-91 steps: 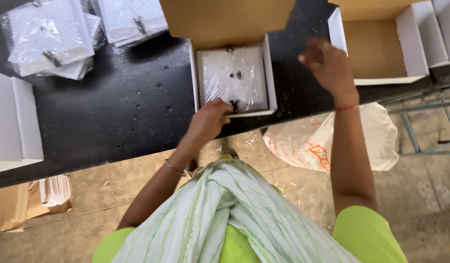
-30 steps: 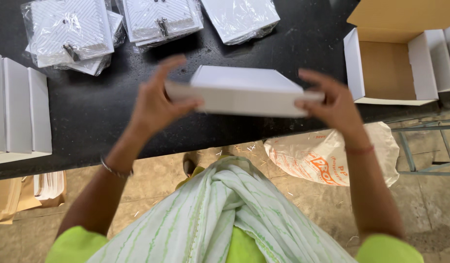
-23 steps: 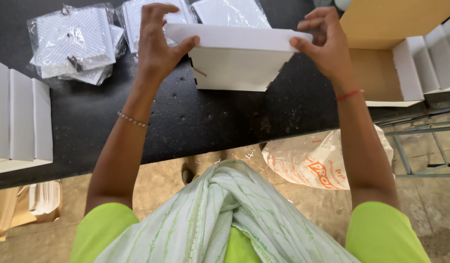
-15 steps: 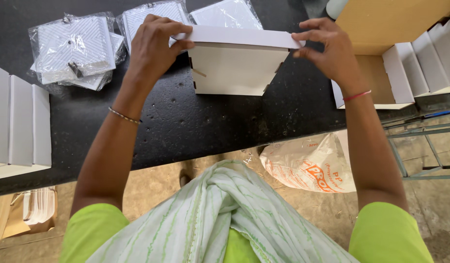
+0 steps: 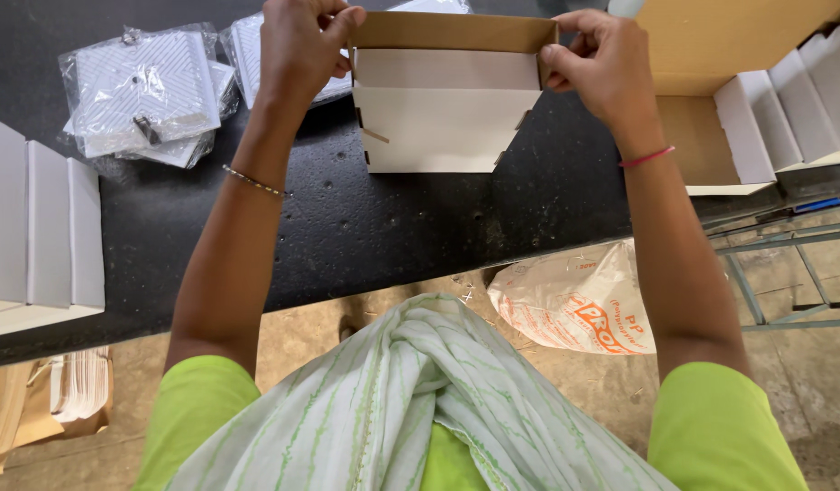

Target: The person picks plastic-wrapped square LED panel lights from the worktable and places them one at a time into white cardboard boxes, folds the box flaps closed, and stacks the packed boxes on the table. They repeat this packing cycle for several panels and boxes.

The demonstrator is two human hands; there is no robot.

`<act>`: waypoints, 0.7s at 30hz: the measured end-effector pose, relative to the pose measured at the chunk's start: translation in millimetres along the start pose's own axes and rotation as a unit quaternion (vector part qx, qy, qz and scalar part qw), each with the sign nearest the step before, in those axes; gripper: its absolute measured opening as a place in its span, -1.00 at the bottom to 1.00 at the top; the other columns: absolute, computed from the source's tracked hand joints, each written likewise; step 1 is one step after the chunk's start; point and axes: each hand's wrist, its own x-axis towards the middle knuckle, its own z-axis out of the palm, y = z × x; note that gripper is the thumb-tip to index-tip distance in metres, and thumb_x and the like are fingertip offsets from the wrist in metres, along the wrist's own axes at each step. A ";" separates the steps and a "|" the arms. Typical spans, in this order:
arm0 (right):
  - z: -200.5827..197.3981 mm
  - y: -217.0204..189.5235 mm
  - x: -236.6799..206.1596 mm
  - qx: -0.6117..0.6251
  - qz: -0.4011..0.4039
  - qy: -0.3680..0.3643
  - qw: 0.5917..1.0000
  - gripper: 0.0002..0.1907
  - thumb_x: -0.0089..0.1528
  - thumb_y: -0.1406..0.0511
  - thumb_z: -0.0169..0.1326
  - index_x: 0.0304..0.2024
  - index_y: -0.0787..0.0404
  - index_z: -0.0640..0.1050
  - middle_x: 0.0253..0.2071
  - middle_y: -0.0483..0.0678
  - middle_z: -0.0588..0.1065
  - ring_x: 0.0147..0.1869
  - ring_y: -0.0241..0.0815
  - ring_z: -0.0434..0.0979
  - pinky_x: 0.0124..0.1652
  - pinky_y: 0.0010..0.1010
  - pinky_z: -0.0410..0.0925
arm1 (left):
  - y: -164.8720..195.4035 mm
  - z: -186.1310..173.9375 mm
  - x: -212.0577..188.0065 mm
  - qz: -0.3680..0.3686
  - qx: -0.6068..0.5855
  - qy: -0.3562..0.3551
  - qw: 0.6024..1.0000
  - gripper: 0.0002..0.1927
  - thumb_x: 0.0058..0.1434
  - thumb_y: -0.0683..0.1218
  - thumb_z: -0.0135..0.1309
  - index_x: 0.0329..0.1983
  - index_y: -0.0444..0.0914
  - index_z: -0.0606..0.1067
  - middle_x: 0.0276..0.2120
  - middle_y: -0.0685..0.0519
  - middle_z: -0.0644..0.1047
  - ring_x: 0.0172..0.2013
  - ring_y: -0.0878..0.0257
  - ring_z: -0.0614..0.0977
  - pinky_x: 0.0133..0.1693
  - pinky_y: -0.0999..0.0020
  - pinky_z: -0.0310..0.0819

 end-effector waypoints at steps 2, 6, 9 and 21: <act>0.8 -0.7 -2.4 -0.026 -0.010 0.007 1.000 -0.71 0.42 0.42 0.22 0.18 0.41 0.59 -0.32 -0.01 0.60 -0.25 -0.28 0.69 -0.24 -0.51 0.56 | -3.8 2.7 -0.9 0.034 0.001 0.008 0.999 -0.75 0.38 -0.02 0.22 -0.08 -0.31 0.64 -0.37 0.02 0.68 -0.56 0.39 0.71 -0.55 0.54 0.65; 2.7 -4.3 -4.8 -0.048 -0.044 0.014 0.998 -0.65 0.42 0.45 0.23 0.25 0.37 0.57 -0.32 0.02 0.59 -0.24 -0.25 0.68 -0.24 -0.49 0.54 | -5.7 3.6 -1.0 0.039 0.005 0.001 0.999 -0.75 0.41 0.03 0.20 -0.06 -0.26 0.64 -0.34 0.04 0.68 -0.53 0.39 0.72 -0.52 0.55 0.66; 4.5 -9.6 -7.8 -0.022 -0.034 0.005 0.999 -0.66 0.40 0.51 0.18 0.24 0.36 0.56 -0.27 0.01 0.60 -0.19 -0.25 0.69 -0.17 -0.48 0.55 | -2.8 4.0 -2.9 0.025 -0.021 0.000 0.999 -0.74 0.37 0.04 0.19 -0.10 -0.25 0.63 -0.34 0.05 0.68 -0.55 0.39 0.72 -0.56 0.54 0.65; 32.0 -17.5 -44.1 -0.114 -0.072 0.128 0.983 -0.81 0.44 0.42 0.28 0.08 0.25 0.59 0.08 0.05 0.59 0.14 -0.10 0.59 0.05 -0.33 0.45 | 11.6 10.9 -52.9 0.187 0.128 0.114 0.967 -0.94 0.37 -0.09 0.29 -0.20 -0.16 0.64 -0.22 0.14 0.66 -0.16 0.25 0.64 -0.21 0.37 0.56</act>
